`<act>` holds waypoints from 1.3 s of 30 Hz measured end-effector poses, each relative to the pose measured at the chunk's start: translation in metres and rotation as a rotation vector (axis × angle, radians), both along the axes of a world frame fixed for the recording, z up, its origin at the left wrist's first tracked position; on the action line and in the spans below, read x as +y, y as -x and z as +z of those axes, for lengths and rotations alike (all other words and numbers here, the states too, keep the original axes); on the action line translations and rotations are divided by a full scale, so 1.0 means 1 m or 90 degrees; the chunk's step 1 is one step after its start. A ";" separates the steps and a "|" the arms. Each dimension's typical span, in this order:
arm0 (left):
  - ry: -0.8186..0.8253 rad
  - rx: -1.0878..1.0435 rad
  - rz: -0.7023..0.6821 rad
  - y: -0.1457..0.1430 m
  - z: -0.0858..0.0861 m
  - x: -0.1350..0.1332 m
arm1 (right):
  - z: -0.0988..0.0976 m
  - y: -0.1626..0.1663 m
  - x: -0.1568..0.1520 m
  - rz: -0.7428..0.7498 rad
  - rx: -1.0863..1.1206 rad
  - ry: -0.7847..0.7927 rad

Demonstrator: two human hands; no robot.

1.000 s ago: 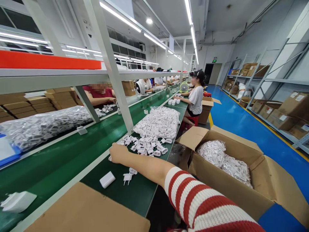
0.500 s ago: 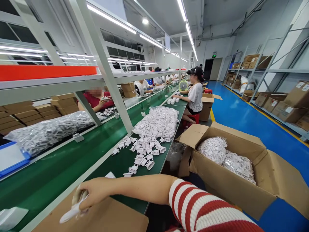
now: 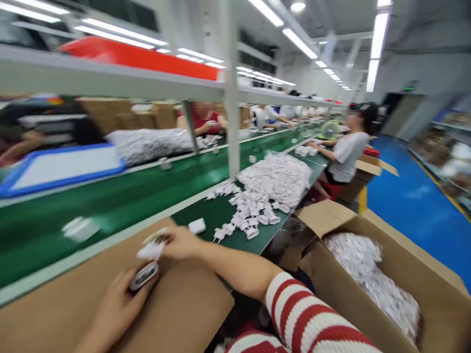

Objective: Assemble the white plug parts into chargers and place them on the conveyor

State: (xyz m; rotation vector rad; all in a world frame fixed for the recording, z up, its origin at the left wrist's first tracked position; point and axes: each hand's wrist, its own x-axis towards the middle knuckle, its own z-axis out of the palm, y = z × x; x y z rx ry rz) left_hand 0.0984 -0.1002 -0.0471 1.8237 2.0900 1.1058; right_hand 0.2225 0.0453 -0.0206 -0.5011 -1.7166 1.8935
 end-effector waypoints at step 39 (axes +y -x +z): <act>-0.051 -0.333 0.000 0.018 -0.011 -0.008 | 0.010 0.000 -0.026 0.027 -0.171 -0.737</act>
